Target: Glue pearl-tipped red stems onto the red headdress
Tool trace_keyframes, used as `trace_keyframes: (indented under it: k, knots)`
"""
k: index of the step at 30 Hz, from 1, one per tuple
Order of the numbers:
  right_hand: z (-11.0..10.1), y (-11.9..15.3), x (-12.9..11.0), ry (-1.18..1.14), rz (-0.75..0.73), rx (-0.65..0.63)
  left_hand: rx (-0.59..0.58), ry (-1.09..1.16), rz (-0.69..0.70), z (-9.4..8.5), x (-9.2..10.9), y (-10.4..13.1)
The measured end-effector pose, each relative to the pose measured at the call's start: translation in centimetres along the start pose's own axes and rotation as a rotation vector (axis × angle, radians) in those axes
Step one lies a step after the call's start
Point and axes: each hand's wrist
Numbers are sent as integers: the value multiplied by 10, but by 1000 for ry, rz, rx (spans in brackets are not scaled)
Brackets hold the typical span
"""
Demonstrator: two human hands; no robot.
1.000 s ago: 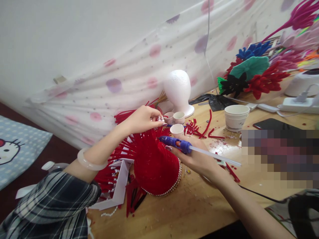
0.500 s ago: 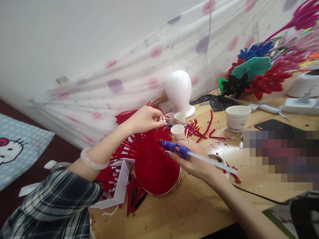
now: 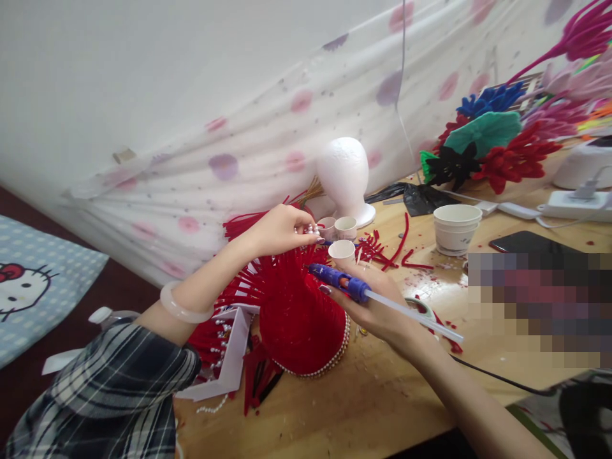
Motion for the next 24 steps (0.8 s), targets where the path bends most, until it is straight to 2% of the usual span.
trace_keyframes:
  k: [2, 7, 10, 14, 18, 24]
  knots:
    - [2, 2, 2, 50, -29, 7, 5, -5, 10, 0, 0, 0]
    - [7, 5, 10, 226, -250, 83, 13, -3, 6, 1, -2, 0]
    - [8, 6, 12, 304, -320, 81, 15, -10, 4, 1, -2, -1]
    - [6, 8, 9, 366, -347, 41, 22, 0, -1, 1, -2, -1]
    - [6, 10, 8, 381, -333, 56, 12, 17, -21, 0, -2, 1]
    - [-5, 19, 8, 260, -296, 49, 14, 88, -51, 0, -2, 1]
Point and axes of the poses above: each hand's wrist, its own y-axis away from the middle knuckle, its own z-axis out of the palm, x = y × z, and after that the axes turned 1 degree about -y, right-handed
